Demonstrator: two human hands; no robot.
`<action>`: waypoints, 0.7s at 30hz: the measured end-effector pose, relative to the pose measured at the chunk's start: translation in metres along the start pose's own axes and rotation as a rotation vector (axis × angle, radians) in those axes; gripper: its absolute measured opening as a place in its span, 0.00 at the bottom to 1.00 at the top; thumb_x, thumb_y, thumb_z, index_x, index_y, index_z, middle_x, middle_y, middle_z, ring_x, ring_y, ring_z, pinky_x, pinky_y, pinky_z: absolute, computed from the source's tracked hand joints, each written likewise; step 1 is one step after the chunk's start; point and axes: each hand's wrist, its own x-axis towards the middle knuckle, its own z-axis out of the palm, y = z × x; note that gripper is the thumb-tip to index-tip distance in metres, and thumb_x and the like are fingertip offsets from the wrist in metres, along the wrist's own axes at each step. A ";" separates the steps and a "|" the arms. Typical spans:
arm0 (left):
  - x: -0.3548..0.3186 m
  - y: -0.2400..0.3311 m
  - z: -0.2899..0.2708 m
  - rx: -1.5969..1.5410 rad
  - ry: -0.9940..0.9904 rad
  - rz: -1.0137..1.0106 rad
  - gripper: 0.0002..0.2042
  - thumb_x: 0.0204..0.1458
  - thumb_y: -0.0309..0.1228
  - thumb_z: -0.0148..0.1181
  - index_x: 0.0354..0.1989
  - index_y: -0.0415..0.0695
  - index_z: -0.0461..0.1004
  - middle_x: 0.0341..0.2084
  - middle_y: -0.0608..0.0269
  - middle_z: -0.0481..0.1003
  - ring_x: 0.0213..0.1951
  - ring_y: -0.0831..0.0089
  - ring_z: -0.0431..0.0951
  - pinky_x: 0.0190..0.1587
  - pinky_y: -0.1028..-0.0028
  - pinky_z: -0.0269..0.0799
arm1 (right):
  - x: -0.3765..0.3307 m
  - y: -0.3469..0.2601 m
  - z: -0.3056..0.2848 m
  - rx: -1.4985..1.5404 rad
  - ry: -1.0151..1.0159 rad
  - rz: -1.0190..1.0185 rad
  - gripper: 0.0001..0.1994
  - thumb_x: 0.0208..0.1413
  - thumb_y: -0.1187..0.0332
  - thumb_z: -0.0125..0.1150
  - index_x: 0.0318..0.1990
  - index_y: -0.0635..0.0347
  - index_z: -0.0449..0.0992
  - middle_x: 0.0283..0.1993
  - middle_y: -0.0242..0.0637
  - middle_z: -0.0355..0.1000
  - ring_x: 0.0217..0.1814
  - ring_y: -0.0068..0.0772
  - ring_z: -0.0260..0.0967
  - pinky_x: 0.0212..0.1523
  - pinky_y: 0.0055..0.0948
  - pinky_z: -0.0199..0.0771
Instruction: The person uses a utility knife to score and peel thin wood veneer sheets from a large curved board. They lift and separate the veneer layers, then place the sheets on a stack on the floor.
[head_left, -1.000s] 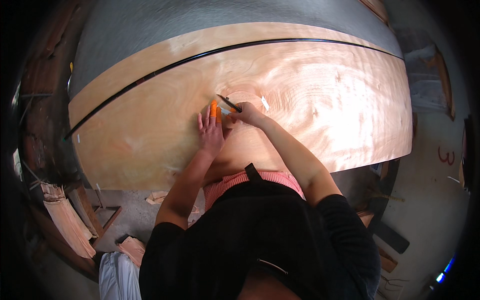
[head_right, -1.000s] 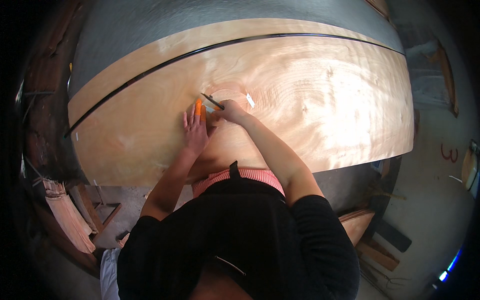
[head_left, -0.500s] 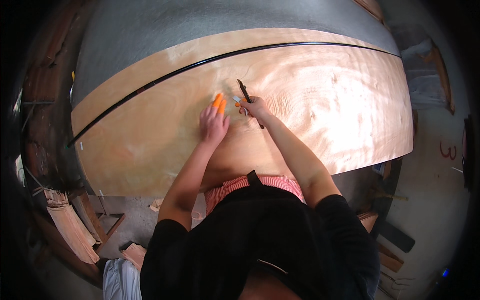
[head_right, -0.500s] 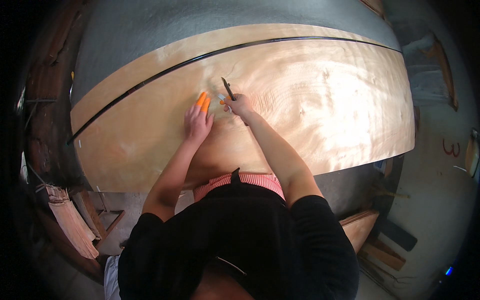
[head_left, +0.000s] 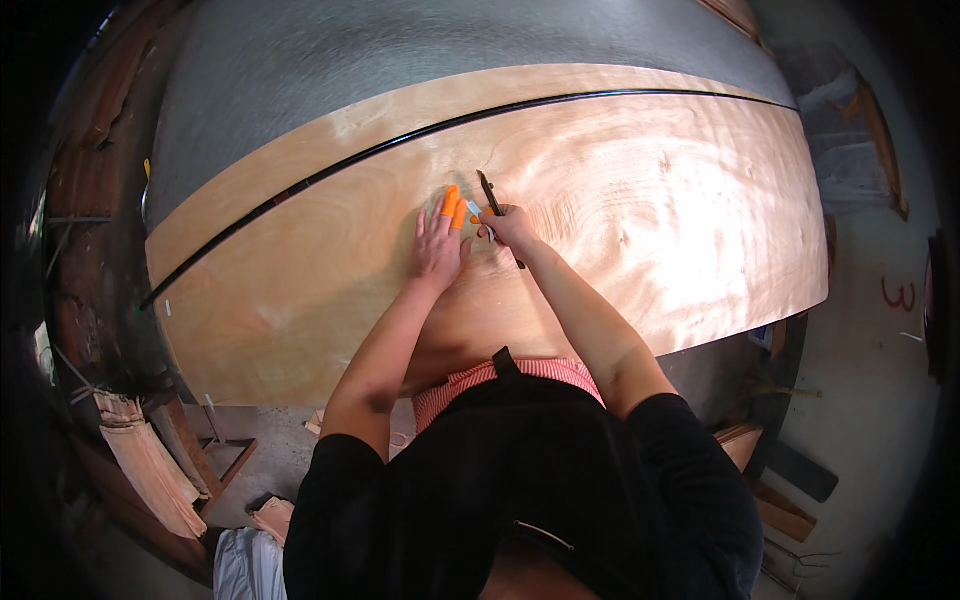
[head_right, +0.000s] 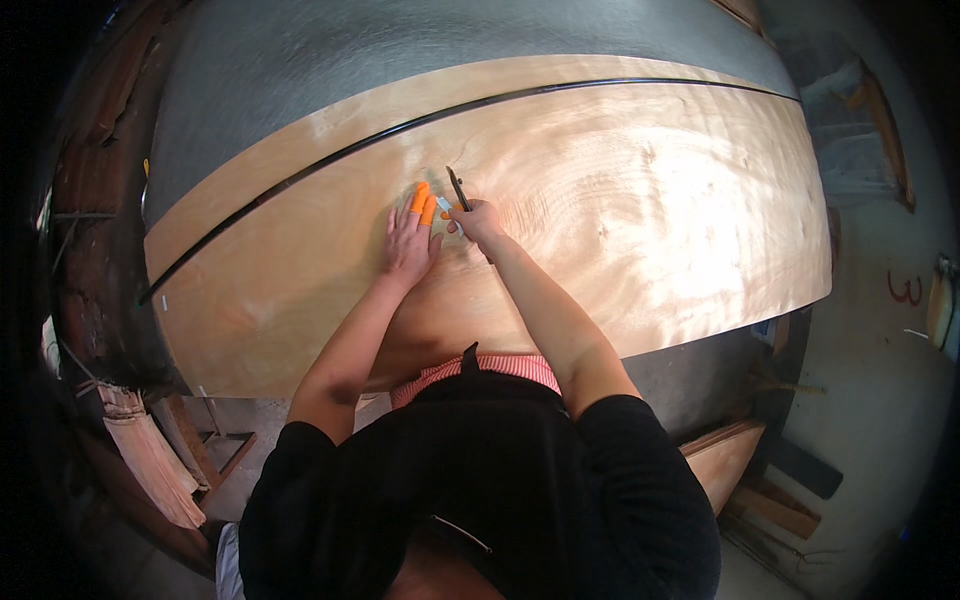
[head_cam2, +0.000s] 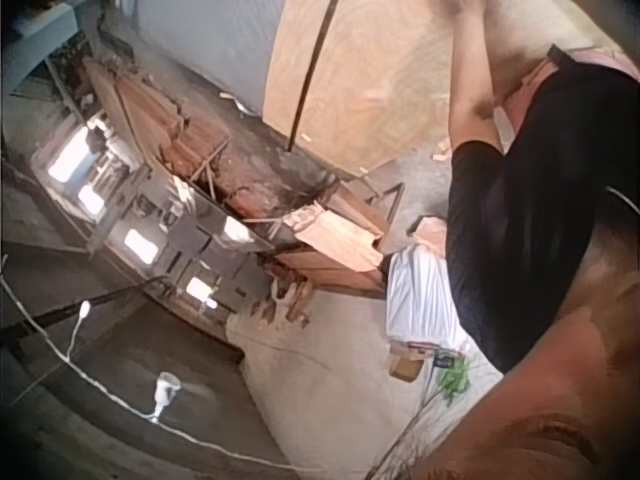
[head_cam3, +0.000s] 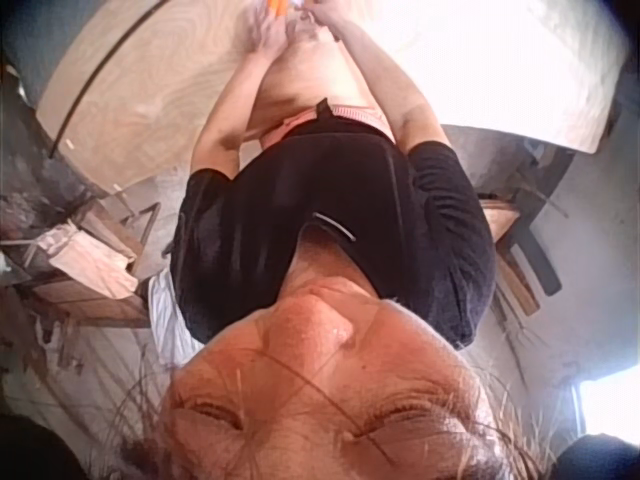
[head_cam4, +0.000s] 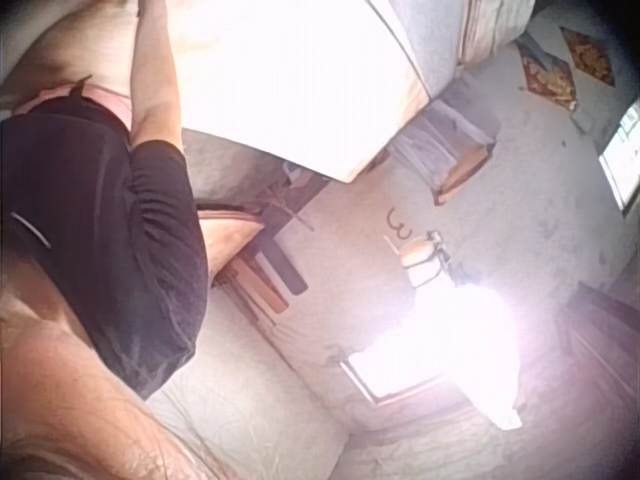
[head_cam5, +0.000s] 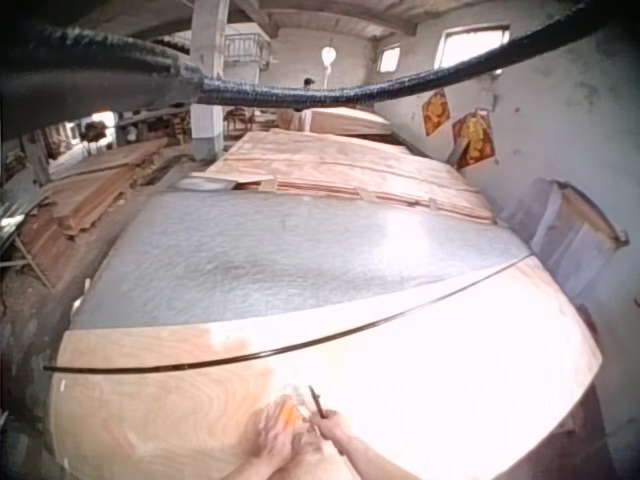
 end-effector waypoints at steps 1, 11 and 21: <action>0.001 -0.001 0.001 0.003 -0.013 0.028 0.28 0.43 0.32 0.57 0.56 0.42 0.59 0.59 0.57 0.53 0.61 0.61 0.52 0.59 0.52 0.46 | 0.000 0.001 0.000 0.002 -0.001 -0.002 0.07 0.51 0.68 0.56 0.32 0.61 0.74 0.20 0.30 0.70 0.14 0.16 0.55 0.14 0.16 0.52; 0.005 0.005 0.006 0.104 -0.042 0.000 0.25 0.39 0.30 0.56 0.51 0.43 0.66 0.54 0.56 0.60 0.59 0.62 0.55 0.58 0.51 0.48 | -0.012 0.001 -0.020 -0.427 0.065 -0.171 0.07 0.49 0.66 0.56 0.27 0.59 0.74 0.24 0.34 0.74 0.22 0.25 0.67 0.23 0.24 0.65; 0.002 -0.001 0.003 -0.110 0.124 0.024 0.23 0.39 0.28 0.56 0.48 0.37 0.67 0.52 0.50 0.61 0.52 0.56 0.61 0.54 0.57 0.55 | -0.035 0.005 -0.065 -0.314 -0.131 -0.057 0.11 0.53 0.63 0.53 0.30 0.61 0.76 0.25 0.28 0.75 0.19 0.13 0.57 0.19 0.16 0.58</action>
